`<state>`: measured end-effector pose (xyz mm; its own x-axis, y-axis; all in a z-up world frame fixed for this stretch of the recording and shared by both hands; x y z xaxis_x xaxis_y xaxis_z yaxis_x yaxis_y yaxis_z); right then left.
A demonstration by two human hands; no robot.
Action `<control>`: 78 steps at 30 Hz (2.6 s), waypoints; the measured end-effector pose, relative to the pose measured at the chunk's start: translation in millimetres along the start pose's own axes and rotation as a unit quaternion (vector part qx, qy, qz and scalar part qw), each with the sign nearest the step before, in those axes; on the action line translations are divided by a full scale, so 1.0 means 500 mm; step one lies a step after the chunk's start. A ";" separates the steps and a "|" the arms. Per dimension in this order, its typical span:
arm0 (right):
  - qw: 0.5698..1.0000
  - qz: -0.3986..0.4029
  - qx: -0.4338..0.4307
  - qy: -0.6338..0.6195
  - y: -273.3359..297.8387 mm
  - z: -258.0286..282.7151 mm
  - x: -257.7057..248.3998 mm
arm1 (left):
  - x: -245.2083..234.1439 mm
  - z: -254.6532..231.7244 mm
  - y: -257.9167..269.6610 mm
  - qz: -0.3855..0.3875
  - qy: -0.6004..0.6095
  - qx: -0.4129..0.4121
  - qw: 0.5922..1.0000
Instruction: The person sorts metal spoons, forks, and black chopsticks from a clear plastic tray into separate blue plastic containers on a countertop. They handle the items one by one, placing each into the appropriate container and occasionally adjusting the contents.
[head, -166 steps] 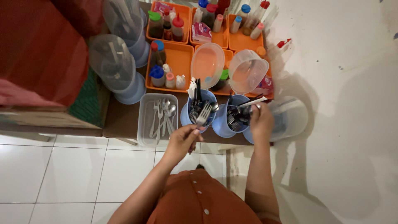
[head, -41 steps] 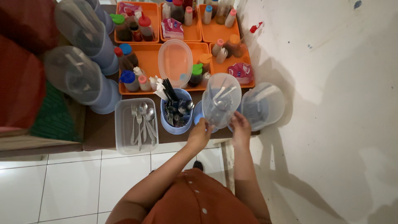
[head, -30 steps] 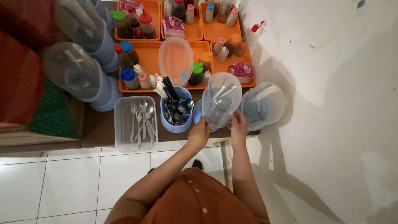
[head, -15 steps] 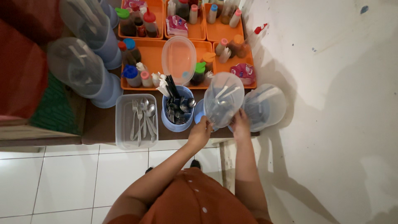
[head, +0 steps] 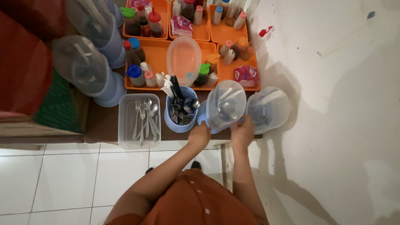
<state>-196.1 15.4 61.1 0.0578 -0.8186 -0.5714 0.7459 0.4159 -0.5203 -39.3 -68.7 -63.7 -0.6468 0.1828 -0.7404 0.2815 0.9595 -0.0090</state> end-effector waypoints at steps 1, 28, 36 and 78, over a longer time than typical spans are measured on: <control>0.999 -0.032 -0.019 -0.018 -0.012 0.020 -0.021 | -0.020 -0.016 0.005 -0.012 0.006 0.017 1.000; 0.954 0.200 -0.135 -0.178 -0.142 0.356 0.308 | -0.272 0.111 -0.166 -0.125 0.029 0.023 0.991; 0.952 0.219 -0.074 -0.202 0.031 0.326 0.094 | -0.299 0.123 -0.158 -0.227 0.073 0.125 0.963; 0.813 0.301 0.309 -0.391 0.242 0.079 0.230 | -0.286 0.154 0.011 -0.180 0.091 0.067 0.977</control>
<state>-72.8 -44.0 -42.4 0.7602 -0.6421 0.0989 0.6030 0.7540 0.2604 109.3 -106.0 -9.4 -0.8325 -0.1144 -0.5421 0.0957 0.9341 -0.3440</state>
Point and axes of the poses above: each hand's wrist, its own y-axis away from the middle knuckle, its own x-axis out of the palm, z = x × y, the point moved 7 cm from there along -y, towards the middle knuckle, and after that the axes turned 15 degrees about -z, right-handed, at the moved point
